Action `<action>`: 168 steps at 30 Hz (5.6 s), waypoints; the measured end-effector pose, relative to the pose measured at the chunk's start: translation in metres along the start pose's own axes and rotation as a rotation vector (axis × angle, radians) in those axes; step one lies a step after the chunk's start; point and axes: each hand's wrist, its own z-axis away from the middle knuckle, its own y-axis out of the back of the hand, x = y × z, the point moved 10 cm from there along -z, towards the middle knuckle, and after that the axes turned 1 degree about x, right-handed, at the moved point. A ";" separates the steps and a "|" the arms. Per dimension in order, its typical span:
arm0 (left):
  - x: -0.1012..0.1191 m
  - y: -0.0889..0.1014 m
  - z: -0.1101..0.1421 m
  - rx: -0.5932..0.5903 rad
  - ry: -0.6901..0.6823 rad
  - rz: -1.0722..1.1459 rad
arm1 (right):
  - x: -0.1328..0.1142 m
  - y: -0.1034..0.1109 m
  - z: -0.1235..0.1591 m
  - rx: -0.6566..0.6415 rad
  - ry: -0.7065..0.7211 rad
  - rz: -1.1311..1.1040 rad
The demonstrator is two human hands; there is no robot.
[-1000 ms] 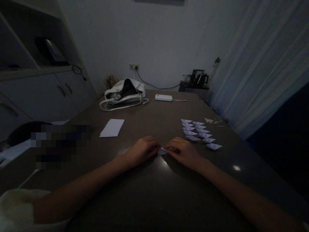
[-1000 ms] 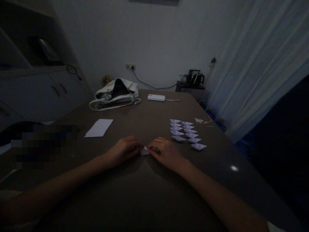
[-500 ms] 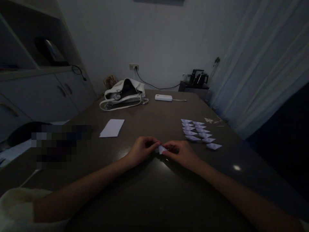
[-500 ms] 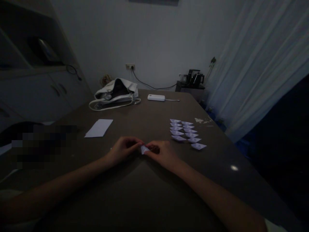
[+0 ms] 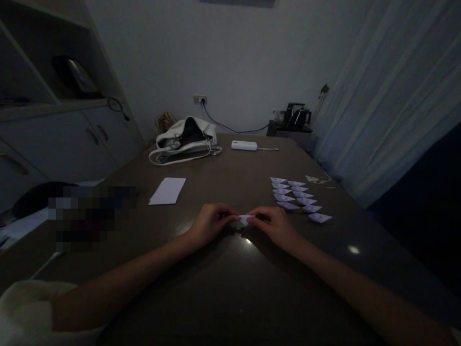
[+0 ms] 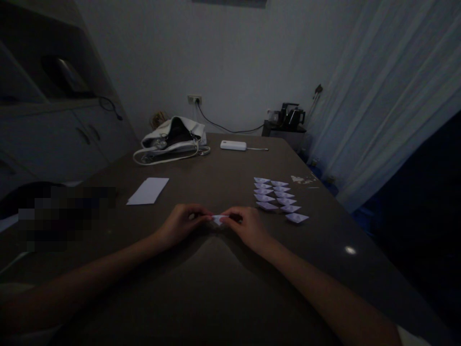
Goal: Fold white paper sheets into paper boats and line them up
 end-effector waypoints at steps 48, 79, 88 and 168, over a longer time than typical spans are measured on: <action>0.006 -0.013 0.007 -0.058 0.021 0.097 | -0.004 -0.024 0.007 -0.091 -0.041 -0.086; -0.001 -0.032 0.006 -0.143 0.040 0.480 | 0.000 -0.047 0.011 -0.318 -0.093 -0.316; -0.009 -0.026 0.003 -0.064 0.080 0.496 | 0.016 -0.013 -0.003 -0.016 -0.154 -0.304; 0.010 -0.016 0.002 -0.007 -0.163 0.146 | -0.009 -0.002 0.004 0.116 0.097 -0.062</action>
